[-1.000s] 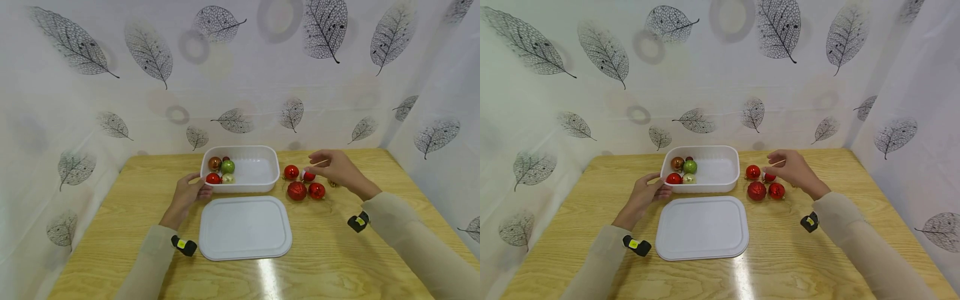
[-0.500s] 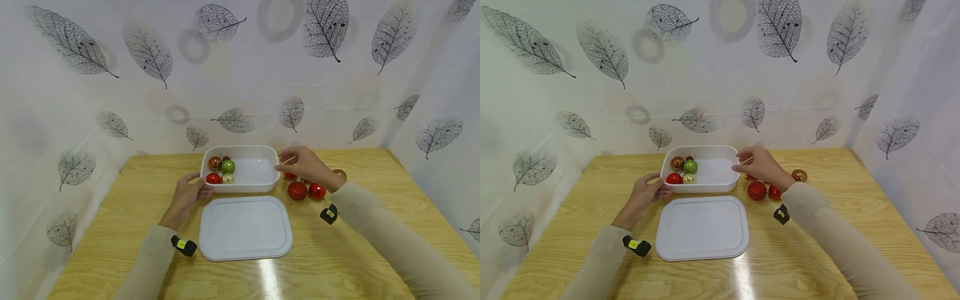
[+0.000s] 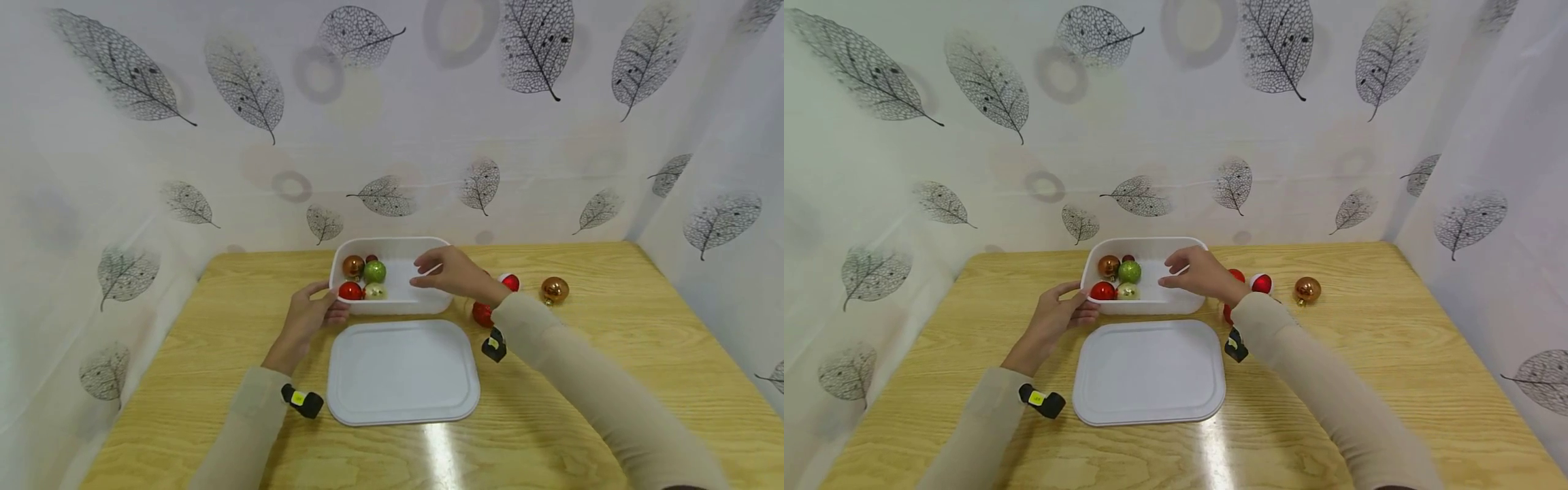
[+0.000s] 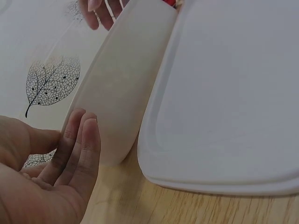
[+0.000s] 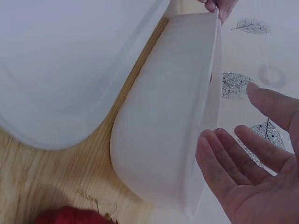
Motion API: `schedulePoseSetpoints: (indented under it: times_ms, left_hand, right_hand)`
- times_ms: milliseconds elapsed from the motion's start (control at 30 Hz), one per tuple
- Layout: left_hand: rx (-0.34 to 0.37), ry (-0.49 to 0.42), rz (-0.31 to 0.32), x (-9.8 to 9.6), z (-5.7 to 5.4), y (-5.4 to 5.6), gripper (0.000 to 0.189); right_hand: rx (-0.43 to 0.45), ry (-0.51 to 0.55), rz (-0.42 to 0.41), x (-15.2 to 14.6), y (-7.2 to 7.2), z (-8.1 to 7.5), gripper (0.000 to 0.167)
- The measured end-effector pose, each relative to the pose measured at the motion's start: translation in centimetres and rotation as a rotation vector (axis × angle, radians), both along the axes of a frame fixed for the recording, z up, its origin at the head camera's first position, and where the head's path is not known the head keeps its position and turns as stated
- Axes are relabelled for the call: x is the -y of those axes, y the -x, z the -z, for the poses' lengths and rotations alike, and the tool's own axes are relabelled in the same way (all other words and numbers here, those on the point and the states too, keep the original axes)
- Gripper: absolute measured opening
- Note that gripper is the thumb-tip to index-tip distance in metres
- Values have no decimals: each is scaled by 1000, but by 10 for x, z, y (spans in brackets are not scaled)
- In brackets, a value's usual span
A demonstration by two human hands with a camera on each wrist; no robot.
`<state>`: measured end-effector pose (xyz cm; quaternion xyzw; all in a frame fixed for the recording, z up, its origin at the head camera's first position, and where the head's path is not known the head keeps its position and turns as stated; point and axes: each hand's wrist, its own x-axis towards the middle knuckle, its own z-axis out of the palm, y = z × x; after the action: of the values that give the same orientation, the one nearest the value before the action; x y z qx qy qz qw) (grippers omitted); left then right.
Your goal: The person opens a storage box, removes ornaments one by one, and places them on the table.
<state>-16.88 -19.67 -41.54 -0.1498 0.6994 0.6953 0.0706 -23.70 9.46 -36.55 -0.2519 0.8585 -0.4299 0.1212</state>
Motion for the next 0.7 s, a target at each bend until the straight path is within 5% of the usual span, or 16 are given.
schedulePoseSetpoints:
  times_ms: [700]
  left_hand:
    - [13, 14, -5, 0, 1, 2, 48]
  right_hand:
    - [167, -28, -57, 45, 11, 27, 49]
